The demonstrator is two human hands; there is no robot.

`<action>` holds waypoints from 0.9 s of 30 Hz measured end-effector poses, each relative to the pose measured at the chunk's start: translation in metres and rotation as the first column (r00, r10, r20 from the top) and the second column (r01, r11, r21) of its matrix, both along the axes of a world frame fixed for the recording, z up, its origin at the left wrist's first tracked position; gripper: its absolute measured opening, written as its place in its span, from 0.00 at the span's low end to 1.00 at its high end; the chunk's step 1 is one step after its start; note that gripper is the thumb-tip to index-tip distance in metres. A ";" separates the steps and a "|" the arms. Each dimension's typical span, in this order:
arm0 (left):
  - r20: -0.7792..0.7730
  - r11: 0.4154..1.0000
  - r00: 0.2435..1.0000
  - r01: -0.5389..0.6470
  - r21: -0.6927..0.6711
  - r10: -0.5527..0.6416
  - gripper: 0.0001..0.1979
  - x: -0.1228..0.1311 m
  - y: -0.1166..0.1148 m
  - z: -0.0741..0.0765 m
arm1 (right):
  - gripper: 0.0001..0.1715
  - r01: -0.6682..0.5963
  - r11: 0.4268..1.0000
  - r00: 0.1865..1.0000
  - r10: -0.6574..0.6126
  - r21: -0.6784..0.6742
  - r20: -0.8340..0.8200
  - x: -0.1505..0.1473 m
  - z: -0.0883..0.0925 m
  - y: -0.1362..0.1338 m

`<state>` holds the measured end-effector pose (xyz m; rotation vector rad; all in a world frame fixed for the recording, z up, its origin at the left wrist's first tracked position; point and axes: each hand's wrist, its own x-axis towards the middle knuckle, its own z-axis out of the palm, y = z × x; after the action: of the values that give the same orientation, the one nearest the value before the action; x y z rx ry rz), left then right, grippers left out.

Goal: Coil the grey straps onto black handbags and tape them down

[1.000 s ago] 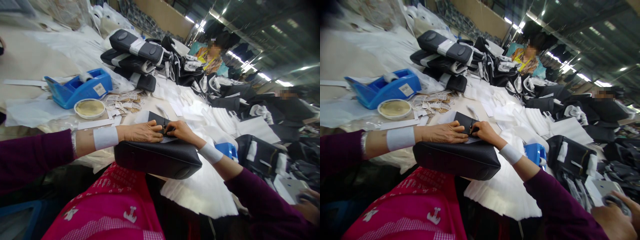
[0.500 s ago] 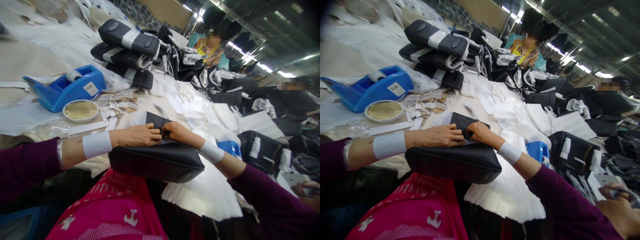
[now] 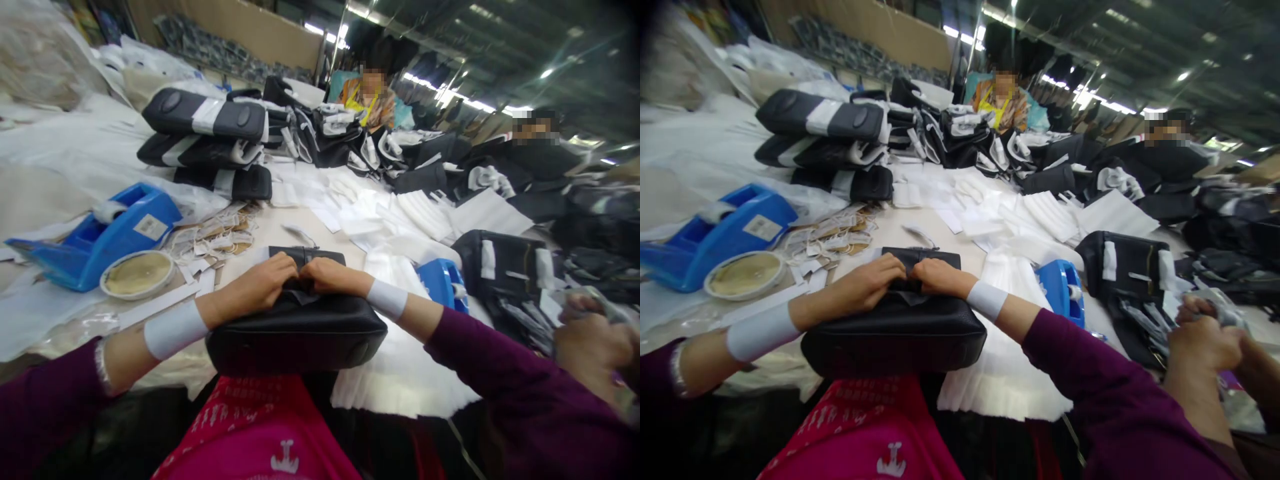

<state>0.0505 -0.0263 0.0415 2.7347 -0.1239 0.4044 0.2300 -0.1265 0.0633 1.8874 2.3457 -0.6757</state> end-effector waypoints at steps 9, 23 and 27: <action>-0.267 0.998 0.962 -0.058 0.003 0.057 0.23 0.013 -0.008 -0.009 | 0.13 0.479 0.807 0.851 -0.332 0.345 -0.406 -0.003 0.063 -0.076; -0.238 0.977 0.971 -0.061 -0.202 0.011 0.19 0.015 -0.007 -0.003 | 0.37 0.400 0.474 -0.776 -0.280 -0.785 -0.565 -0.168 -0.090 -0.179; -0.220 0.984 0.976 -0.034 -0.177 -0.006 0.22 0.017 -0.007 0.012 | 0.30 0.557 0.625 -0.438 -0.339 -0.547 -0.833 -0.163 -0.066 -0.155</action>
<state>0.0673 -0.0332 0.0535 2.5812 -0.0084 0.1080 0.0665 -0.2817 -0.0030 3.0847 1.1075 -3.2843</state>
